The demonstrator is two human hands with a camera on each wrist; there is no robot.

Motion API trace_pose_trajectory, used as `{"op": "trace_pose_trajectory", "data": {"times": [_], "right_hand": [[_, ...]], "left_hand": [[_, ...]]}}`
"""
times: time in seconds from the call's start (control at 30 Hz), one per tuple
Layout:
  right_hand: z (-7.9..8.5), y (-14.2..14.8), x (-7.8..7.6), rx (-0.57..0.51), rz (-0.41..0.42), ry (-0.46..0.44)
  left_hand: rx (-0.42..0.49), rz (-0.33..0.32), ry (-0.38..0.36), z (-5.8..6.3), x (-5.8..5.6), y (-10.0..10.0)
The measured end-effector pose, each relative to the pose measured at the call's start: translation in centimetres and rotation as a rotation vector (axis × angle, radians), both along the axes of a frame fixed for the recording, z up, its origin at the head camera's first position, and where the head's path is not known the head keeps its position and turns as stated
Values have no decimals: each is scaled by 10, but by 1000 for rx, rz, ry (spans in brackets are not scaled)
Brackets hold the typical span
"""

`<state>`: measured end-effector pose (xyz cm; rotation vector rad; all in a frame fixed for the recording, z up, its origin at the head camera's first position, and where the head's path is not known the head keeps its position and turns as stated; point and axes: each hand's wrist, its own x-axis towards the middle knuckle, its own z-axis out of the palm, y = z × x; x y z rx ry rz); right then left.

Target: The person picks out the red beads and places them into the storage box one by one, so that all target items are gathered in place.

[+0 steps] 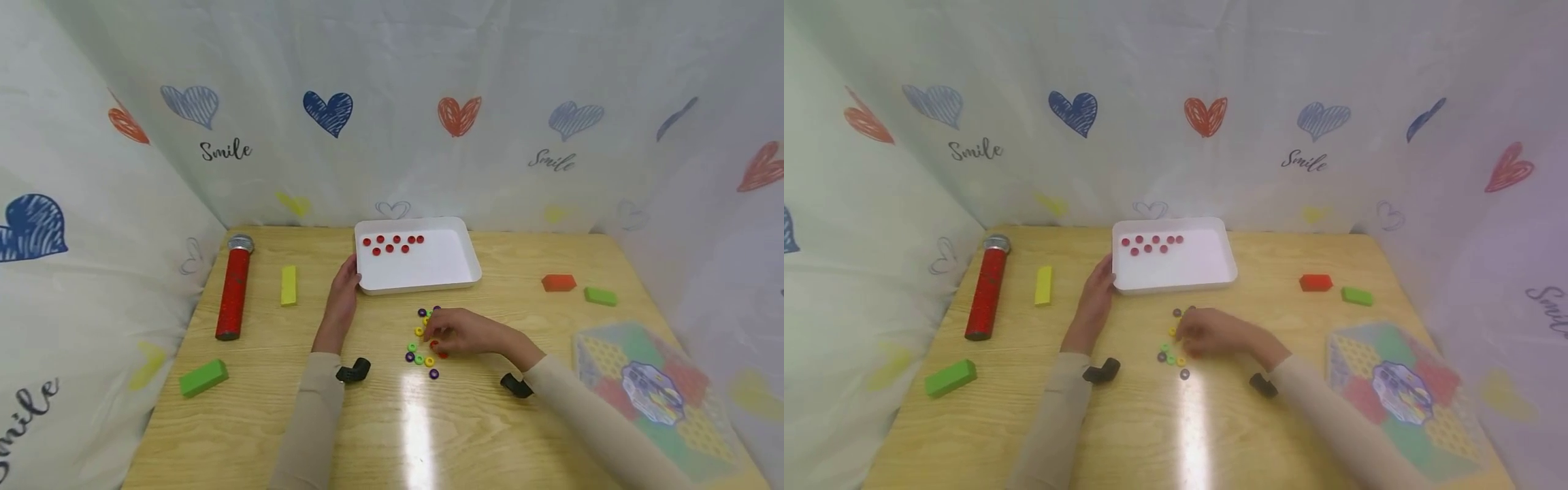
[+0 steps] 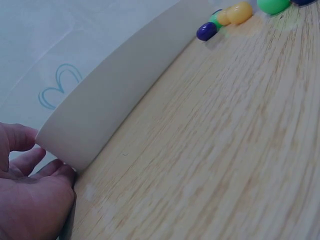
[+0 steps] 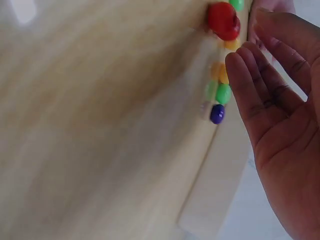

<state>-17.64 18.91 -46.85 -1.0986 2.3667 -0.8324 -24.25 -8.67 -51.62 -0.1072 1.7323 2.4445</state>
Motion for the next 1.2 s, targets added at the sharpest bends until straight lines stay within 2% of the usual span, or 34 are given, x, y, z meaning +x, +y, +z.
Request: {"op": "trace_pose_trajectory", "data": {"times": [0.27,0.6,0.77,0.93,1.2], "right_hand": [[-13,0,14,0,-38,13],[-15,-3,22,16,-45,88],[-9,-4,22,6,-49,96],[0,-2,13,-29,-70,102],[19,6,-19,-89,-103,74]], "left_hand": [[9,6,-9,1,1,0],[14,5,-17,3,2,0],[22,-2,-9,4,2,0],[26,-2,0,4,2,-1],[34,4,-8,5,3,0]]}}
